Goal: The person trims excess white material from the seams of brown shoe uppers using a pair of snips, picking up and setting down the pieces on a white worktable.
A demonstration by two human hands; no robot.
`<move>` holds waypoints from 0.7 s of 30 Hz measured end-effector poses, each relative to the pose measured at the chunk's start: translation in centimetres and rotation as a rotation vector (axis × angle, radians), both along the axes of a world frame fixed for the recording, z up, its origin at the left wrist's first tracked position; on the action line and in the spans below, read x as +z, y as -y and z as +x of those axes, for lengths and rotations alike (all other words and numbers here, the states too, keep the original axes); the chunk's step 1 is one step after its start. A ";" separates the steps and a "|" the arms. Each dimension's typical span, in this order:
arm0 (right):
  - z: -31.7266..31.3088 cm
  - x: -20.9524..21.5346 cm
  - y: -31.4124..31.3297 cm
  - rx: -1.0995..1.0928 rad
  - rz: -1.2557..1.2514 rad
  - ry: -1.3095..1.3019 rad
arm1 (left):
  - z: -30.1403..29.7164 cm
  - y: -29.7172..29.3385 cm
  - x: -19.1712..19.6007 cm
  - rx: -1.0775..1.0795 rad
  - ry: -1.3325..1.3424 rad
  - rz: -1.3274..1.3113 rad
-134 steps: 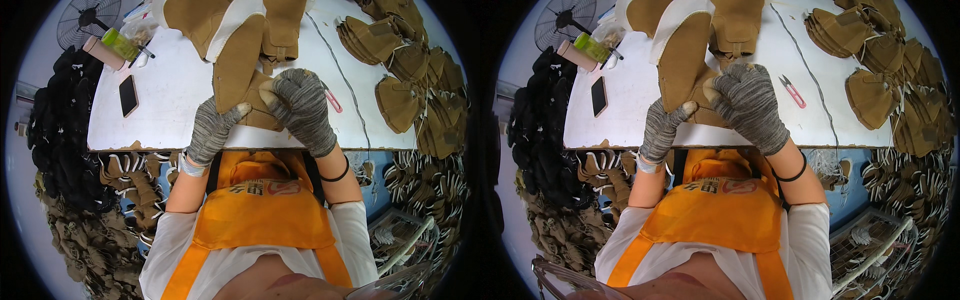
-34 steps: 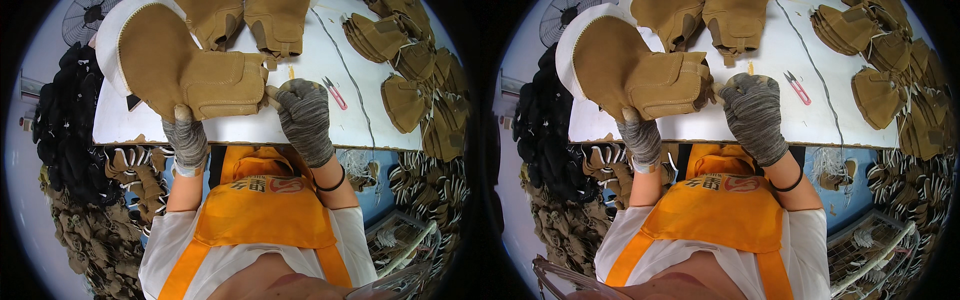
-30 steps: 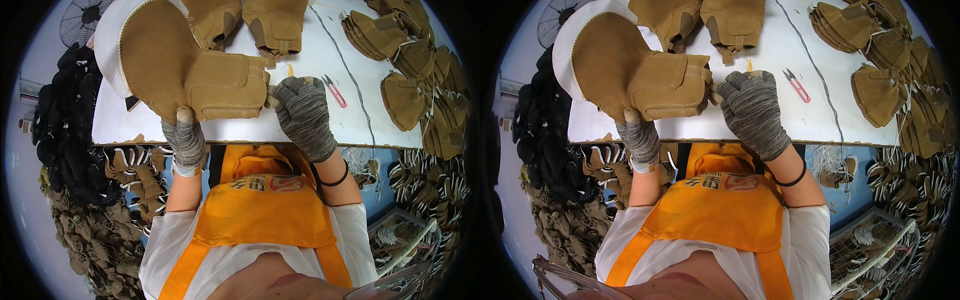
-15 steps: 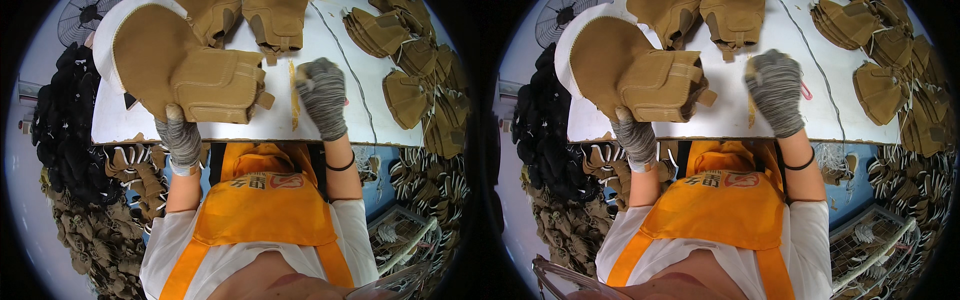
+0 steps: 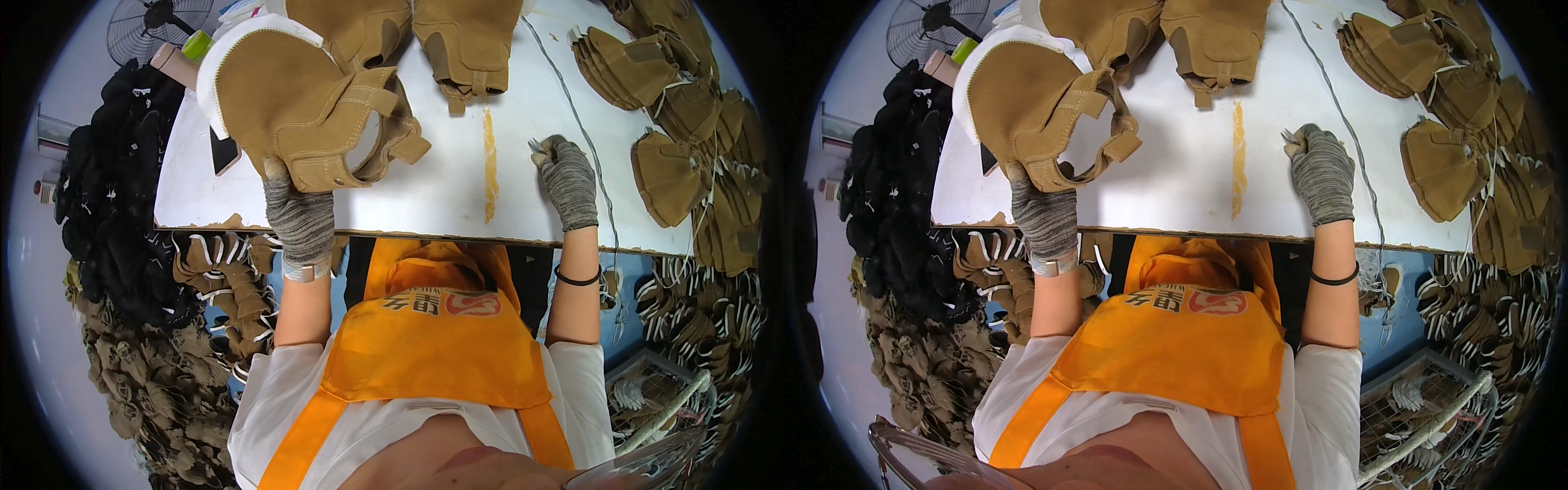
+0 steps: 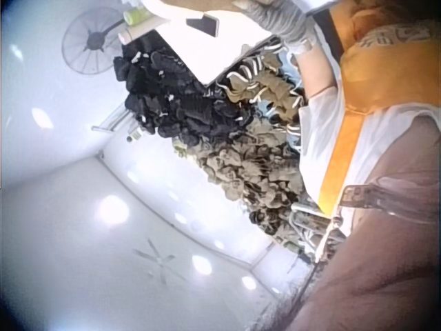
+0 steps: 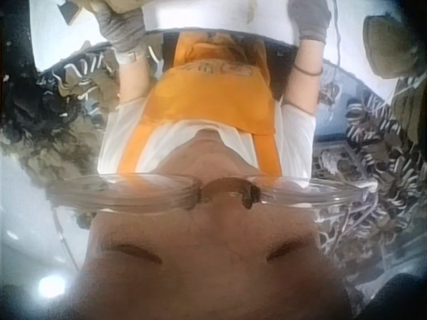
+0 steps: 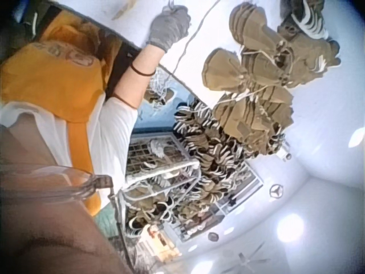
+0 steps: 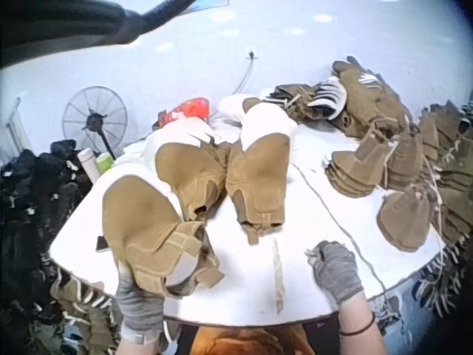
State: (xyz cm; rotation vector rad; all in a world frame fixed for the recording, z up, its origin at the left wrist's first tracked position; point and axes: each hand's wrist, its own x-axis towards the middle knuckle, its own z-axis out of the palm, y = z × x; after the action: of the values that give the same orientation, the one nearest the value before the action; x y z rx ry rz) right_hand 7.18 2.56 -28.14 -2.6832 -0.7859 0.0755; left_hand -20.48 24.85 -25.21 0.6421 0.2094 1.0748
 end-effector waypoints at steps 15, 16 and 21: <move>-9.6 6.2 -2.7 0.541 0.683 -0.348 | -0.3 0.3 -1.0 -0.002 -0.147 0.209; -9.6 6.4 -2.7 0.526 0.645 -0.384 | -0.3 0.0 -1.1 -0.012 -0.150 0.220; -9.1 5.3 -3.4 0.663 0.674 -0.287 | -0.1 0.4 -1.0 -0.029 -0.175 0.236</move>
State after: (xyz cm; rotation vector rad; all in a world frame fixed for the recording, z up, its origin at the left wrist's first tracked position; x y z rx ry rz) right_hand -1.92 5.95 -22.89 -1.6664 -1.2883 0.2883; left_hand -20.62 24.49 -26.18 0.9510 0.2257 1.0241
